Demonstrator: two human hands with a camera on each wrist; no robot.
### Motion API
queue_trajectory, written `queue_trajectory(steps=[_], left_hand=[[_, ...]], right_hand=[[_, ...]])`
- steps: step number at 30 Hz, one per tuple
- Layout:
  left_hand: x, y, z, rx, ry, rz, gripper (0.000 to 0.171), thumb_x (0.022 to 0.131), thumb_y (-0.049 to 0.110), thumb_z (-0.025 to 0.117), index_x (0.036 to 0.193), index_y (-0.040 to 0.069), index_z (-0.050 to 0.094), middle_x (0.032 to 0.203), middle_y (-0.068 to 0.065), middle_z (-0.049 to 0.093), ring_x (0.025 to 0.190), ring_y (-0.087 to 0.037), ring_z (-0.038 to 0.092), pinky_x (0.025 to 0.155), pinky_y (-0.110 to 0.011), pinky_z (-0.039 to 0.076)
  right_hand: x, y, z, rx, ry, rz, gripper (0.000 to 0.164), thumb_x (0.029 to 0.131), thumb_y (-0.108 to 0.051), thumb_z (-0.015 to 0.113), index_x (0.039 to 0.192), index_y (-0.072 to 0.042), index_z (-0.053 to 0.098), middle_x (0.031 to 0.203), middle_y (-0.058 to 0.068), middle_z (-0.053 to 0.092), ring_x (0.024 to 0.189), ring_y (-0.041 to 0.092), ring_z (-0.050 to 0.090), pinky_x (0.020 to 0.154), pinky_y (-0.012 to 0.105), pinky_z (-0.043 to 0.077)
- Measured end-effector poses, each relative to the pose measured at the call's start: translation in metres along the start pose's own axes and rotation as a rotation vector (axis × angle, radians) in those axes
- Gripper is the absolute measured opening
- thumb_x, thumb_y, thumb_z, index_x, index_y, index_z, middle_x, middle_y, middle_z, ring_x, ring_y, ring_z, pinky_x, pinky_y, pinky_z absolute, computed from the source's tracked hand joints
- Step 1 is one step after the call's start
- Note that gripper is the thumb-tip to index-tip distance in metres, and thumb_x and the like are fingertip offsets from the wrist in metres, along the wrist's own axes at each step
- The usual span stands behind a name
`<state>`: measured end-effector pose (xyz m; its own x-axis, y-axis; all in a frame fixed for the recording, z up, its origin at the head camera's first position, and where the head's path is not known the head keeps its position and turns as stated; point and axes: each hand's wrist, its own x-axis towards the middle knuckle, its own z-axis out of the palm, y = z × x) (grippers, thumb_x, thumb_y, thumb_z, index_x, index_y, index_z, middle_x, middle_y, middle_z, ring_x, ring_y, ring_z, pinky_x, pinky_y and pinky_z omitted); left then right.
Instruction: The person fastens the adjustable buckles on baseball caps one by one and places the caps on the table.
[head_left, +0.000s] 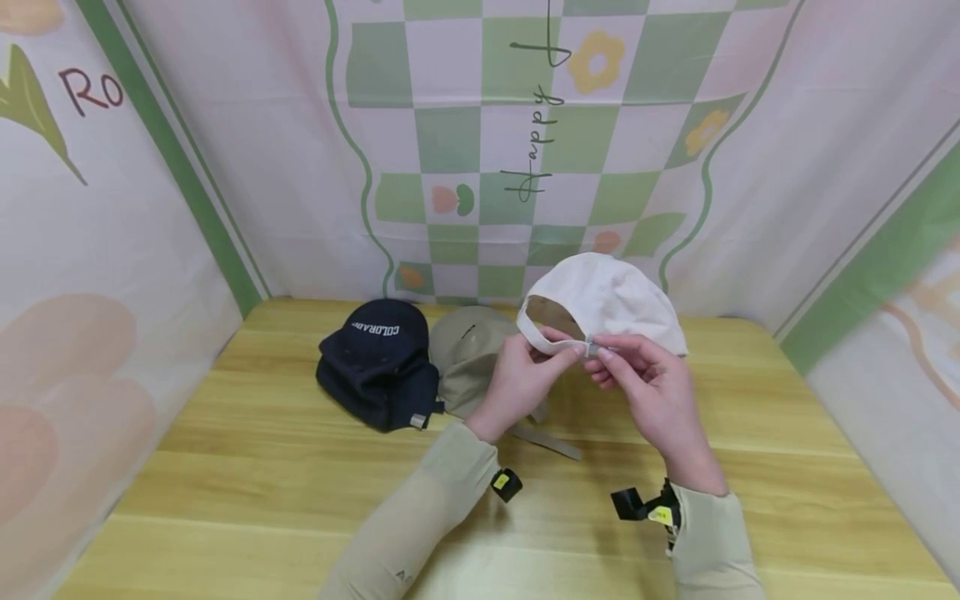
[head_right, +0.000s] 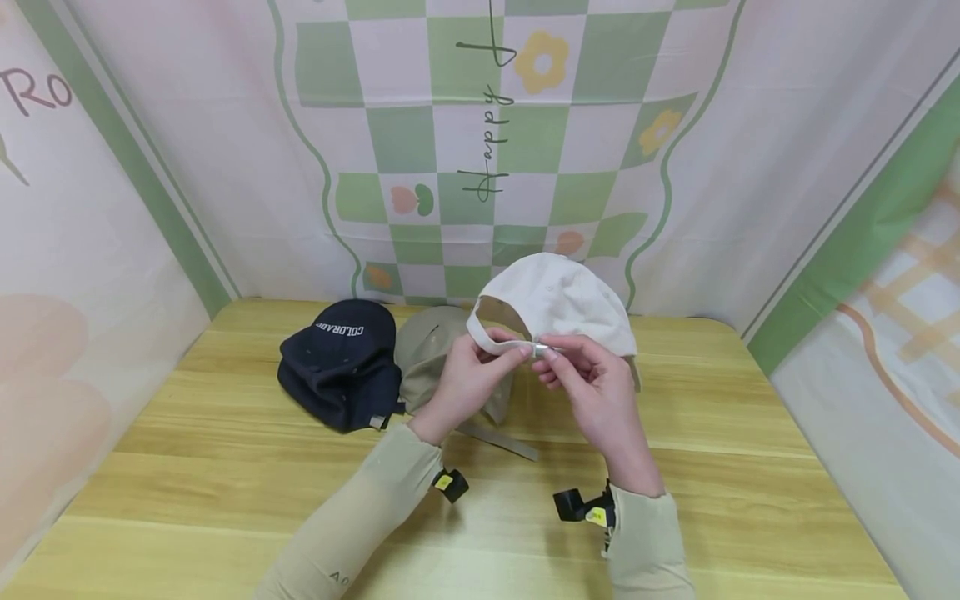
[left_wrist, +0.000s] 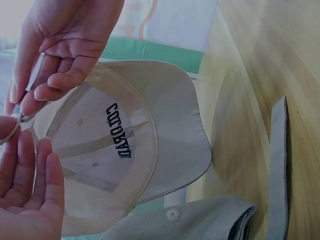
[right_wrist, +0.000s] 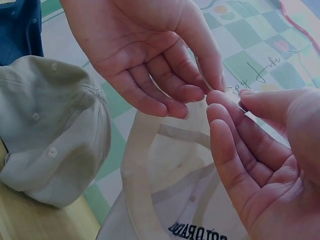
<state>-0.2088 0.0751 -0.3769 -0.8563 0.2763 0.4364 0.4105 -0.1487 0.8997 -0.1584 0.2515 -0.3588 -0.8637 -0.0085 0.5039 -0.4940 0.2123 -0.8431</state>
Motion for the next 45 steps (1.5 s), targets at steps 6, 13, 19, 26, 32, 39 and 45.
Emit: queue_trajectory(steps=[6, 13, 19, 26, 32, 39, 45], left_hand=[[0.0007, -0.0002, -0.0005, -0.008, -0.007, 0.002, 0.014, 0.095, 0.01, 0.073, 0.101, -0.003, 0.071, 0.087, -0.003, 0.069, 0.067, -0.006, 0.053, 0.062, -0.023, 0.045], [0.0016, -0.001, -0.0024, -0.015, -0.028, -0.005, 0.015, 0.097, 0.013, 0.072, 0.102, -0.001, 0.071, 0.087, -0.002, 0.068, 0.065, -0.008, 0.051, 0.059, -0.023, 0.042], [0.0012, 0.0024, -0.0031, -0.055, -0.037, -0.006, 0.014, 0.098, 0.01, 0.071, 0.105, -0.003, 0.07, 0.096, -0.008, 0.071, 0.075, -0.007, 0.057, 0.065, -0.023, 0.044], [0.002, -0.0019, -0.0037, -0.035, -0.032, 0.005, 0.014, 0.096, 0.012, 0.073, 0.102, -0.001, 0.072, 0.092, -0.005, 0.072, 0.074, -0.008, 0.059, 0.064, -0.023, 0.047], [0.0012, -0.0021, -0.0026, -0.044, -0.021, 0.011, 0.011, 0.094, 0.011, 0.076, 0.1, 0.001, 0.073, 0.09, -0.001, 0.073, 0.075, -0.009, 0.063, 0.065, -0.023, 0.05], [0.0016, -0.0003, -0.0016, -0.03, -0.034, 0.011, 0.014, 0.095, 0.01, 0.075, 0.102, -0.002, 0.073, 0.092, -0.007, 0.072, 0.075, -0.009, 0.063, 0.065, -0.023, 0.05], [0.0013, 0.0053, -0.004, -0.031, -0.058, -0.012, 0.014, 0.096, 0.005, 0.072, 0.105, -0.005, 0.073, 0.097, -0.014, 0.073, 0.079, -0.006, 0.063, 0.069, -0.021, 0.049]], right_hand=[[0.0021, 0.0, 0.0036, 0.021, -0.004, -0.003, 0.018, 0.1, 0.003, 0.062, 0.114, 0.011, 0.068, 0.088, 0.02, 0.072, 0.077, 0.027, 0.071, 0.066, 0.028, 0.06], [0.0023, -0.0005, 0.003, 0.014, -0.005, -0.006, 0.018, 0.101, 0.002, 0.061, 0.115, 0.011, 0.068, 0.089, 0.019, 0.072, 0.077, 0.025, 0.071, 0.066, 0.027, 0.06], [0.0024, -0.0002, -0.0003, 0.014, -0.013, -0.018, 0.018, 0.101, 0.002, 0.061, 0.115, 0.011, 0.067, 0.089, 0.018, 0.073, 0.078, 0.02, 0.072, 0.066, 0.027, 0.06], [0.0006, -0.0004, -0.002, 0.022, -0.032, -0.013, 0.018, 0.1, 0.004, 0.061, 0.116, 0.012, 0.067, 0.09, 0.018, 0.074, 0.079, 0.019, 0.072, 0.067, 0.028, 0.06], [-0.0005, -0.0005, -0.0019, 0.011, -0.038, -0.01, 0.018, 0.1, 0.003, 0.061, 0.116, 0.011, 0.067, 0.09, 0.019, 0.073, 0.08, 0.026, 0.072, 0.068, 0.028, 0.06], [-0.0009, -0.0008, -0.0007, 0.049, -0.044, -0.016, 0.019, 0.101, 0.003, 0.06, 0.116, 0.012, 0.066, 0.09, 0.019, 0.073, 0.079, 0.021, 0.072, 0.067, 0.028, 0.06], [-0.0004, -0.0009, -0.0005, 0.041, -0.037, 0.004, 0.019, 0.101, 0.003, 0.06, 0.117, 0.012, 0.067, 0.089, 0.017, 0.073, 0.079, 0.019, 0.072, 0.067, 0.027, 0.06]])
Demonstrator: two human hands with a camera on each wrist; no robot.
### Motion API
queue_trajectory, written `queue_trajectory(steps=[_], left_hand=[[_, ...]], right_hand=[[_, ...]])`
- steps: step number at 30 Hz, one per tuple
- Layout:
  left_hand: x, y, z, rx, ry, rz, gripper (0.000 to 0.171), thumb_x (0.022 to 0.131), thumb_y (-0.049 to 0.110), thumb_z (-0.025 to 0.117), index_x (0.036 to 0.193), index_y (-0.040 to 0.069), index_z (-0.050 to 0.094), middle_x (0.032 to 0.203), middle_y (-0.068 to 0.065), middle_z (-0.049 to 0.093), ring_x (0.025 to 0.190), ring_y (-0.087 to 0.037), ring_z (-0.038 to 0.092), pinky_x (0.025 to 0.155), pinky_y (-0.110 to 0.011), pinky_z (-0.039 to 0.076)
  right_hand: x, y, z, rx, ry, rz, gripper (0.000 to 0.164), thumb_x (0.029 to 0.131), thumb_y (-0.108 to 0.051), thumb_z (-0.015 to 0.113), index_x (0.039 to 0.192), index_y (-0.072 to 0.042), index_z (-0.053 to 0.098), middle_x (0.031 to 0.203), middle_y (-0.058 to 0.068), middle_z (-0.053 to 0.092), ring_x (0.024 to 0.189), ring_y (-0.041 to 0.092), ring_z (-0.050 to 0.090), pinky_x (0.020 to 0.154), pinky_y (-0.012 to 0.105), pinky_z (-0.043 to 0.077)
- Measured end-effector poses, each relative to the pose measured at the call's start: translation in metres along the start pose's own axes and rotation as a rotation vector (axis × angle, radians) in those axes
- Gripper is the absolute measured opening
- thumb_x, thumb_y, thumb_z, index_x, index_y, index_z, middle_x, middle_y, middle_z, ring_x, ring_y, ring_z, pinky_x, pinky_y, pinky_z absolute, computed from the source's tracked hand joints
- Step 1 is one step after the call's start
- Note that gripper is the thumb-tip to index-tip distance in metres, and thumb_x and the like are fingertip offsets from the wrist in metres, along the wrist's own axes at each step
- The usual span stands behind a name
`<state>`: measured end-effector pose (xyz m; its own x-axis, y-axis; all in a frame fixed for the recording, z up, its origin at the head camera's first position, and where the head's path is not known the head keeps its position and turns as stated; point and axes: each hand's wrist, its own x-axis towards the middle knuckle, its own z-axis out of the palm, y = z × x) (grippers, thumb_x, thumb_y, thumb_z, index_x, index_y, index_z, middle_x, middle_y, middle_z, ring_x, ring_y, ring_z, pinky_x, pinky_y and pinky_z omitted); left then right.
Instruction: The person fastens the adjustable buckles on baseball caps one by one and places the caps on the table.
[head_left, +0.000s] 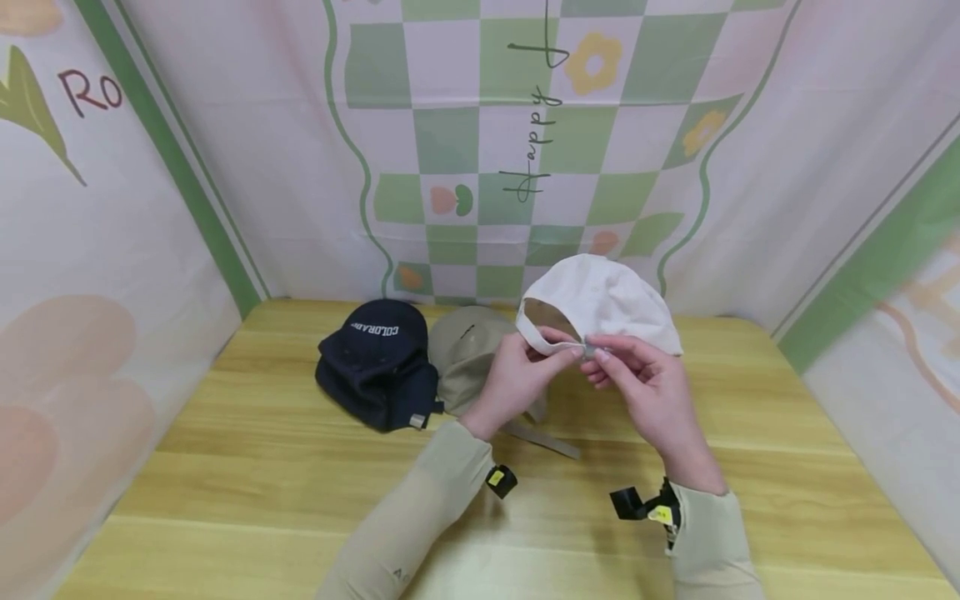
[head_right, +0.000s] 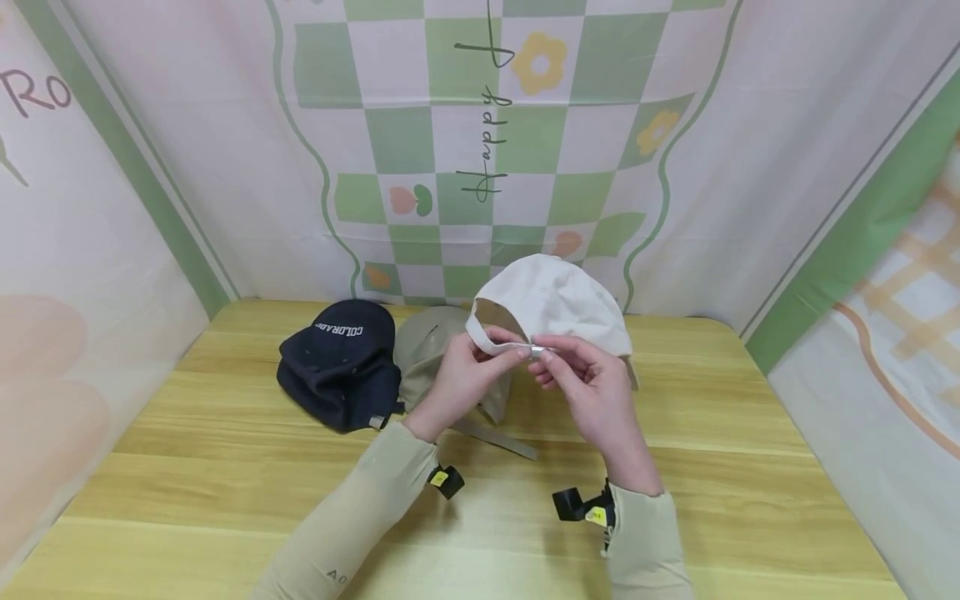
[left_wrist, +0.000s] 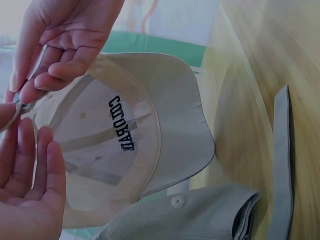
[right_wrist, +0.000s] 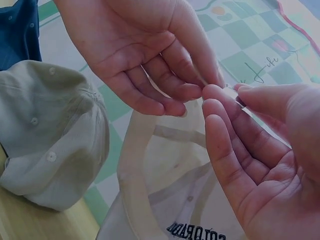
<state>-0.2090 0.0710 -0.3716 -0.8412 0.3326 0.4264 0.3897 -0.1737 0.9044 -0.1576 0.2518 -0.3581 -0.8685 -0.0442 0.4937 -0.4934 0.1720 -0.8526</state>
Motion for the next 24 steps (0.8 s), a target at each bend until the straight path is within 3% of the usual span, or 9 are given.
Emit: queue_trajectory(steps=[6, 16, 24], left_hand=[[-0.001, 0.005, -0.002, -0.021, -0.021, -0.015, 0.013, 0.097, -0.002, 0.067, 0.106, -0.011, 0.07, 0.101, -0.02, 0.071, 0.084, -0.005, 0.064, 0.074, -0.021, 0.051], [-0.001, -0.003, -0.004, 0.003, -0.001, 0.012, 0.015, 0.098, 0.009, 0.071, 0.106, -0.003, 0.072, 0.1, -0.012, 0.072, 0.086, -0.009, 0.066, 0.076, -0.024, 0.053], [0.0, -0.006, -0.003, -0.005, -0.015, 0.035, 0.014, 0.097, 0.009, 0.072, 0.104, -0.002, 0.072, 0.098, -0.01, 0.072, 0.087, -0.011, 0.067, 0.079, -0.027, 0.056]], right_hand=[[-0.001, -0.002, 0.0, -0.033, 0.037, 0.032, 0.021, 0.1, 0.003, 0.062, 0.12, 0.009, 0.067, 0.089, 0.015, 0.074, 0.079, 0.02, 0.072, 0.066, 0.027, 0.06], [-0.001, 0.002, -0.003, -0.009, -0.014, -0.033, 0.018, 0.099, 0.006, 0.061, 0.116, 0.011, 0.065, 0.091, 0.019, 0.073, 0.081, 0.019, 0.073, 0.069, 0.028, 0.06], [-0.001, 0.002, -0.002, -0.02, -0.008, -0.018, 0.019, 0.103, 0.001, 0.057, 0.117, 0.011, 0.065, 0.092, 0.018, 0.073, 0.082, 0.027, 0.072, 0.07, 0.028, 0.06]])
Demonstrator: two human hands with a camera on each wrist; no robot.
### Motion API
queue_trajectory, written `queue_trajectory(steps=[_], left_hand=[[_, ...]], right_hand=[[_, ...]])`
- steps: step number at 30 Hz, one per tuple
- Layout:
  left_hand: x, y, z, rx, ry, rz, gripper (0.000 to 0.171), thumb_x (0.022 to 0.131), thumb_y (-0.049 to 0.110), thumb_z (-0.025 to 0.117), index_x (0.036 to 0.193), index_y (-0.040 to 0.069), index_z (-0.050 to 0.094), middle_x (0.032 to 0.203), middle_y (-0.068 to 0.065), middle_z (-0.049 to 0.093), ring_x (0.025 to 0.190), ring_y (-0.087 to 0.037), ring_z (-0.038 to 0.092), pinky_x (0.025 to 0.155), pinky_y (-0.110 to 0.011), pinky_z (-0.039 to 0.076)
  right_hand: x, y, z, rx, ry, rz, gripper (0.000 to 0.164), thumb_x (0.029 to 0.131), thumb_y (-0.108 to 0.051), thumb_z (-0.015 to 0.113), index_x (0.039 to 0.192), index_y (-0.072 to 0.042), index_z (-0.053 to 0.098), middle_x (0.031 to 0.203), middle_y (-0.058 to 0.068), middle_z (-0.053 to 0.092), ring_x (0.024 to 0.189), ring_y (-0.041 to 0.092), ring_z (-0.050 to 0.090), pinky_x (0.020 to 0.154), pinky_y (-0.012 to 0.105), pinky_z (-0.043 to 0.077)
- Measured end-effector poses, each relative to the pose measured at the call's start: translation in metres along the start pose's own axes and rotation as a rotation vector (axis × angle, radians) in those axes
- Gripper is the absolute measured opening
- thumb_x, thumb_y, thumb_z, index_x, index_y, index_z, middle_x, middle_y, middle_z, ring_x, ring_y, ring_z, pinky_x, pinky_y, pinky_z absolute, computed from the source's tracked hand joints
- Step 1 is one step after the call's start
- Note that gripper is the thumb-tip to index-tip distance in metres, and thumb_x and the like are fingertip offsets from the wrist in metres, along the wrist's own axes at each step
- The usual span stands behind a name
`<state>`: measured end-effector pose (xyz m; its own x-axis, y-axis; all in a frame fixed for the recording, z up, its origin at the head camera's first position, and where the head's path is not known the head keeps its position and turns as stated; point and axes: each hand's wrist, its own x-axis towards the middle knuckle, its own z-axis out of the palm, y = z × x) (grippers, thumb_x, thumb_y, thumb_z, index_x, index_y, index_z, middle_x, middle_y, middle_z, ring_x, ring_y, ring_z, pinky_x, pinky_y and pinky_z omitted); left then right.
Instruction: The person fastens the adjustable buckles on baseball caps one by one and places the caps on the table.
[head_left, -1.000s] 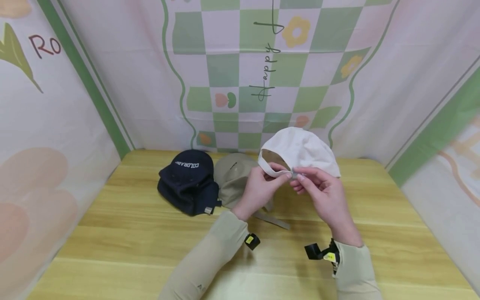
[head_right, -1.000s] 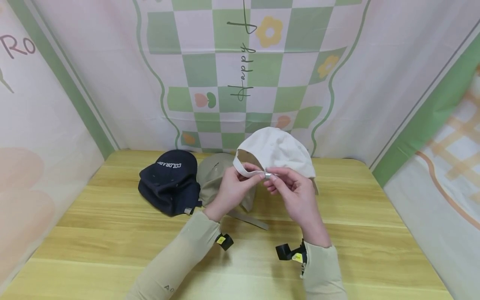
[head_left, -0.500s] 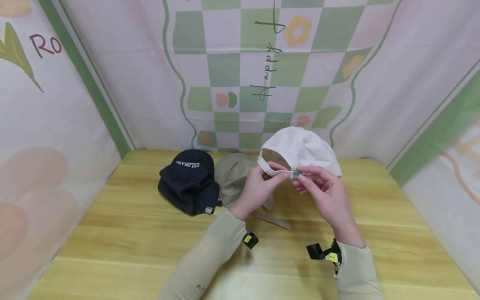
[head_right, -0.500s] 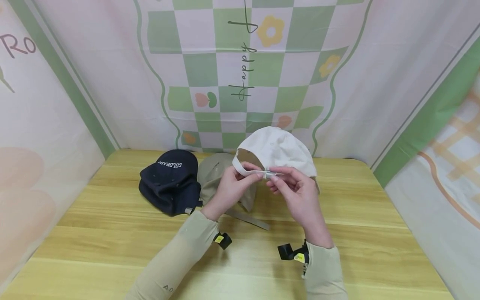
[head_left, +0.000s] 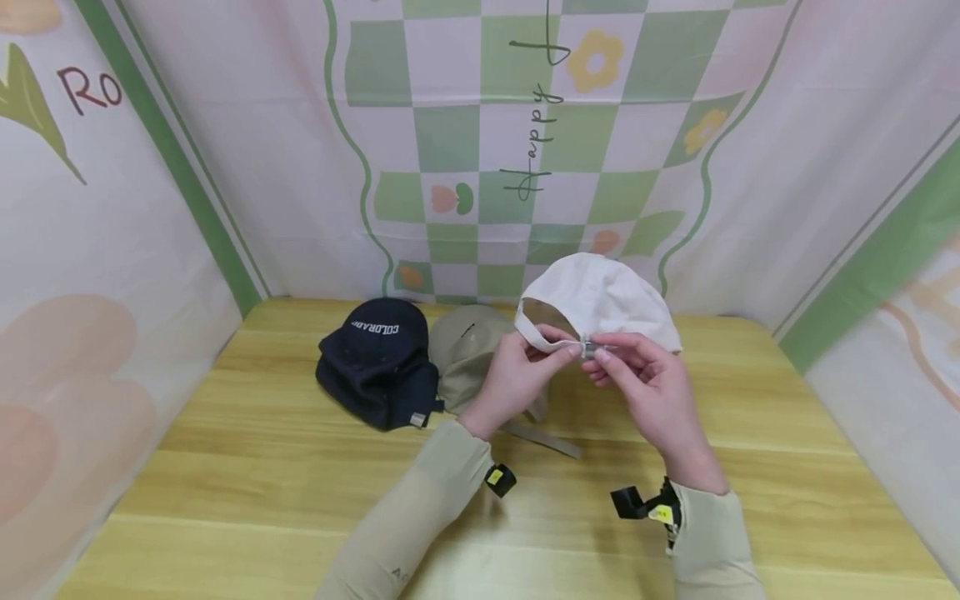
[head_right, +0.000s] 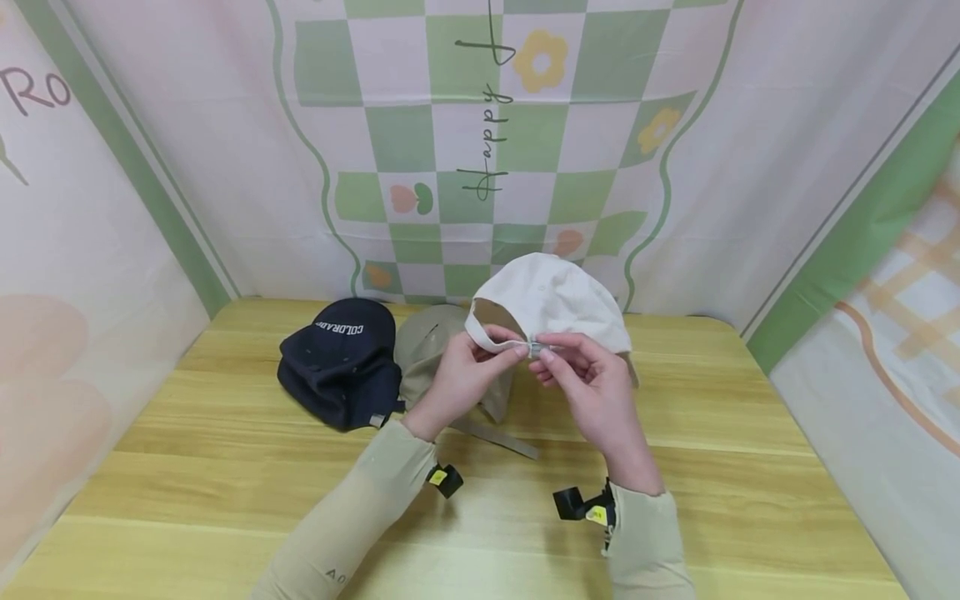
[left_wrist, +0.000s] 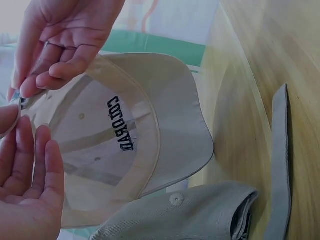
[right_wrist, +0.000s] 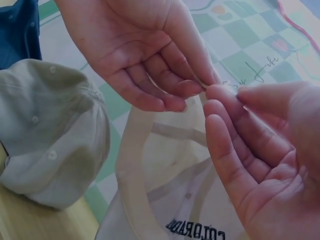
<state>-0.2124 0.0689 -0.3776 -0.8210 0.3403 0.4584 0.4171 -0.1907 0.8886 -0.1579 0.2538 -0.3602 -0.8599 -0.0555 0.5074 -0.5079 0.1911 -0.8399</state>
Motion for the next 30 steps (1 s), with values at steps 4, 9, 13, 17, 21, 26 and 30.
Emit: queue_trajectory(steps=[4, 9, 13, 17, 21, 26, 30], left_hand=[[0.0002, -0.0008, 0.0004, -0.009, 0.002, -0.002, 0.013, 0.097, 0.008, 0.072, 0.105, -0.003, 0.072, 0.099, -0.01, 0.072, 0.087, -0.01, 0.067, 0.079, -0.026, 0.056], [0.0008, 0.0002, 0.0012, -0.011, 0.014, -0.017, 0.013, 0.096, 0.004, 0.072, 0.105, -0.005, 0.071, 0.098, -0.014, 0.072, 0.085, -0.008, 0.066, 0.077, -0.023, 0.054], [0.0012, 0.0002, 0.0013, -0.015, 0.019, -0.023, 0.013, 0.095, 0.003, 0.072, 0.104, -0.006, 0.071, 0.098, -0.014, 0.072, 0.085, -0.007, 0.066, 0.077, -0.022, 0.053], [0.0019, 0.001, 0.0019, -0.026, 0.012, -0.024, 0.012, 0.095, 0.0, 0.071, 0.104, -0.008, 0.07, 0.099, -0.015, 0.071, 0.083, -0.006, 0.064, 0.074, -0.02, 0.051], [0.0012, 0.0022, 0.0033, -0.031, 0.007, -0.024, 0.013, 0.095, -0.001, 0.071, 0.105, -0.008, 0.07, 0.1, -0.016, 0.071, 0.083, -0.005, 0.064, 0.072, -0.019, 0.05], [-0.0005, 0.0034, 0.0032, -0.033, 0.007, -0.024, 0.014, 0.095, 0.004, 0.072, 0.106, -0.005, 0.071, 0.1, -0.012, 0.072, 0.086, -0.007, 0.066, 0.076, -0.021, 0.052], [-0.0007, 0.0043, 0.0034, -0.034, 0.011, -0.012, 0.014, 0.096, 0.006, 0.072, 0.105, -0.004, 0.072, 0.101, -0.01, 0.072, 0.088, -0.012, 0.066, 0.078, -0.023, 0.053]], right_hand=[[-0.0006, -0.0013, -0.0007, -0.01, -0.013, 0.017, 0.025, 0.108, -0.005, 0.05, 0.121, 0.01, 0.064, 0.094, 0.018, 0.072, 0.085, 0.028, 0.071, 0.073, 0.028, 0.06], [-0.0011, -0.0024, -0.001, 0.007, -0.023, 0.035, 0.024, 0.107, -0.004, 0.052, 0.122, 0.011, 0.063, 0.094, 0.017, 0.073, 0.085, 0.021, 0.072, 0.073, 0.028, 0.059], [-0.0006, -0.0036, 0.0002, 0.029, -0.001, 0.052, 0.021, 0.104, -0.001, 0.056, 0.12, 0.011, 0.063, 0.094, 0.016, 0.073, 0.085, 0.02, 0.072, 0.073, 0.027, 0.059], [-0.0005, -0.0048, 0.0017, 0.061, 0.027, 0.08, 0.019, 0.102, 0.003, 0.059, 0.117, 0.013, 0.061, 0.093, 0.014, 0.073, 0.083, 0.022, 0.072, 0.073, 0.028, 0.059], [-0.0009, -0.0035, 0.0015, 0.063, 0.037, 0.097, 0.016, 0.101, 0.004, 0.059, 0.112, 0.015, 0.059, 0.092, 0.011, 0.073, 0.081, 0.022, 0.071, 0.072, 0.027, 0.059], [-0.0007, -0.0035, 0.0021, 0.005, 0.068, 0.102, 0.013, 0.099, 0.006, 0.061, 0.107, 0.016, 0.062, 0.09, 0.008, 0.073, 0.076, 0.017, 0.07, 0.068, 0.025, 0.059], [-0.0014, -0.0059, 0.0038, -0.098, 0.128, 0.095, 0.01, 0.098, 0.005, 0.064, 0.104, 0.012, 0.066, 0.092, 0.004, 0.071, 0.074, 0.016, 0.066, 0.066, 0.021, 0.056]])
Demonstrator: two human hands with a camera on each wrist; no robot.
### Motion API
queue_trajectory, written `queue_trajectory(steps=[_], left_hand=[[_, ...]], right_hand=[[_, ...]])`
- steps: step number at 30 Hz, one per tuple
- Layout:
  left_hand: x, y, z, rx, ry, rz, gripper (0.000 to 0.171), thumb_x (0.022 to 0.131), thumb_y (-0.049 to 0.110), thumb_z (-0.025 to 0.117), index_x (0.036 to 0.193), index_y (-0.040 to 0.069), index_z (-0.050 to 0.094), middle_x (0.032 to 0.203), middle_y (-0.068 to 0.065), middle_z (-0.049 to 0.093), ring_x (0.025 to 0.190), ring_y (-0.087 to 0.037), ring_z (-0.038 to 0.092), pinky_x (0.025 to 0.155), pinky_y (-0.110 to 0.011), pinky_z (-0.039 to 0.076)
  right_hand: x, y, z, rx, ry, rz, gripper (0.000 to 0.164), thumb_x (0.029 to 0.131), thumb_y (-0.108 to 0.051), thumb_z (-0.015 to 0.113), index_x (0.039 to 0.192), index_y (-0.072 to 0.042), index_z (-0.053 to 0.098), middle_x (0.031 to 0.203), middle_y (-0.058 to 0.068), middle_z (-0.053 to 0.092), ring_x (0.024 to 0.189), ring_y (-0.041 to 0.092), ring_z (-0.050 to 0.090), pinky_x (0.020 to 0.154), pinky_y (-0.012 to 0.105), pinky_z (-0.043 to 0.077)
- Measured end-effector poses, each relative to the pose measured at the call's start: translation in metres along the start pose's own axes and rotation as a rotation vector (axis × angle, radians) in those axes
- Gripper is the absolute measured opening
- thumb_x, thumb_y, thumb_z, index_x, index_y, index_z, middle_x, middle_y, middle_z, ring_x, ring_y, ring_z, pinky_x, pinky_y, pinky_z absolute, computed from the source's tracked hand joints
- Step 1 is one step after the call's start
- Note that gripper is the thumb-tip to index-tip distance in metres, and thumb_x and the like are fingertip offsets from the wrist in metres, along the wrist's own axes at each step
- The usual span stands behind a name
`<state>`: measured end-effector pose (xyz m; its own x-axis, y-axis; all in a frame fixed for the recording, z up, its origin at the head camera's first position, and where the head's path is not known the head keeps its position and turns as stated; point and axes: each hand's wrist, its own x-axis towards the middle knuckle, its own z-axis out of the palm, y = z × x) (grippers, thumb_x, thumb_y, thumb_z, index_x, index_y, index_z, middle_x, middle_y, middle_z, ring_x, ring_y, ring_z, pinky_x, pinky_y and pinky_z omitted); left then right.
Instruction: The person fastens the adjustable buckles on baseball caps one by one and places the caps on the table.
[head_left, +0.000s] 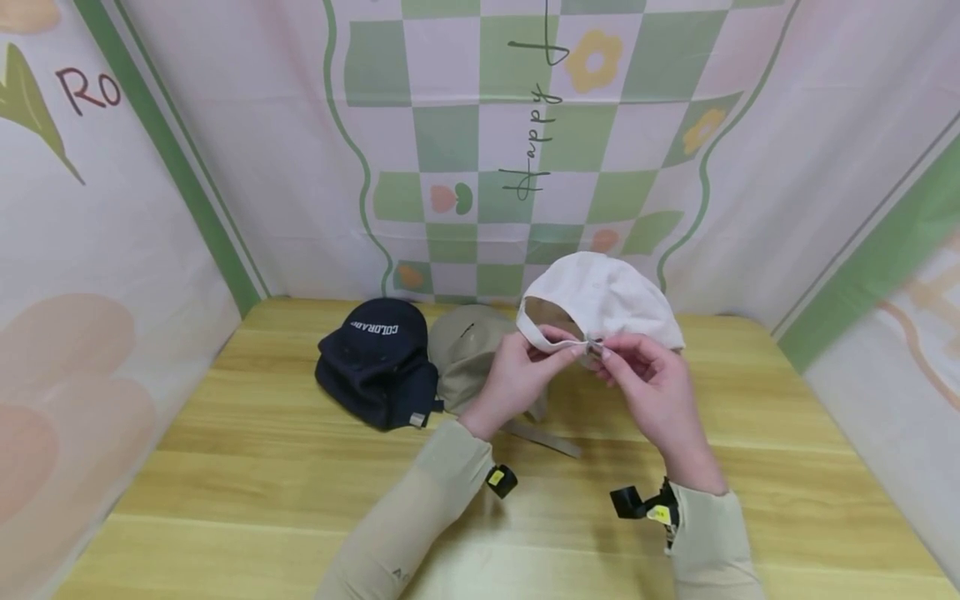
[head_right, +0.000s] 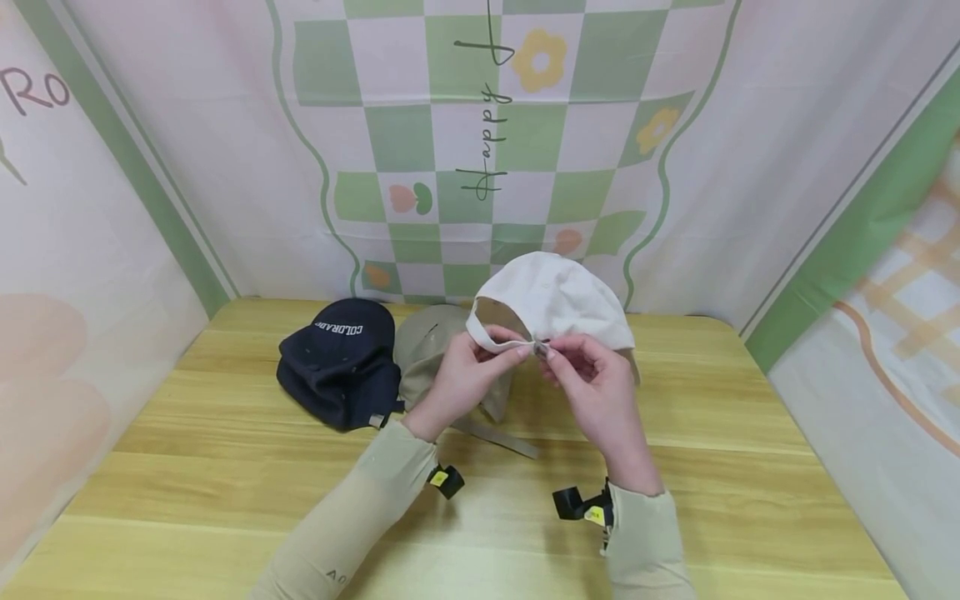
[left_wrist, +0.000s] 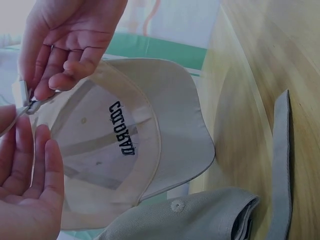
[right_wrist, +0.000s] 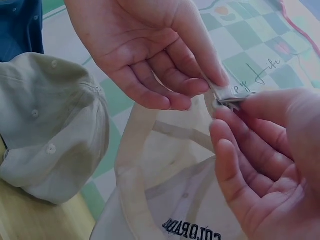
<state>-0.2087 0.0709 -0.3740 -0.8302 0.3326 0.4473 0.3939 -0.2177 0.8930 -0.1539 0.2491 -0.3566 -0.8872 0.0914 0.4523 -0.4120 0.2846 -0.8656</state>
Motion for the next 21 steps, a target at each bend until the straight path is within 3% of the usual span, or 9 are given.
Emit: queue_trajectory(steps=[6, 13, 21], left_hand=[[0.0024, -0.0026, 0.0017, -0.055, 0.029, 0.0, 0.02, 0.104, 0.008, 0.061, 0.106, -0.01, 0.069, 0.097, -0.022, 0.07, 0.09, -0.038, 0.069, 0.082, -0.032, 0.058], [0.0038, -0.0024, 0.0022, -0.051, 0.104, -0.041, 0.04, 0.11, 0.019, 0.049, 0.094, -0.012, 0.068, 0.083, -0.022, 0.07, 0.078, -0.022, 0.069, 0.078, -0.033, 0.059], [0.0021, -0.0024, 0.0015, -0.019, 0.118, -0.059, 0.04, 0.11, 0.019, 0.051, 0.093, -0.012, 0.07, 0.084, -0.022, 0.071, 0.084, -0.039, 0.069, 0.079, -0.032, 0.058]], right_hand=[[-0.0014, -0.0048, 0.0027, -0.014, 0.12, -0.035, 0.005, 0.095, 0.01, 0.064, 0.099, 0.012, 0.067, 0.1, 0.005, 0.063, 0.089, 0.017, 0.061, 0.076, 0.018, 0.053], [-0.0016, -0.0081, 0.0036, 0.031, 0.146, -0.072, 0.006, 0.091, 0.019, 0.061, 0.093, 0.015, 0.064, 0.099, 0.01, 0.063, 0.094, 0.018, 0.06, 0.081, 0.019, 0.053], [-0.0024, -0.007, 0.004, 0.115, 0.14, -0.093, 0.008, 0.089, 0.024, 0.056, 0.09, 0.017, 0.061, 0.097, 0.01, 0.063, 0.094, 0.02, 0.059, 0.079, 0.019, 0.053]])
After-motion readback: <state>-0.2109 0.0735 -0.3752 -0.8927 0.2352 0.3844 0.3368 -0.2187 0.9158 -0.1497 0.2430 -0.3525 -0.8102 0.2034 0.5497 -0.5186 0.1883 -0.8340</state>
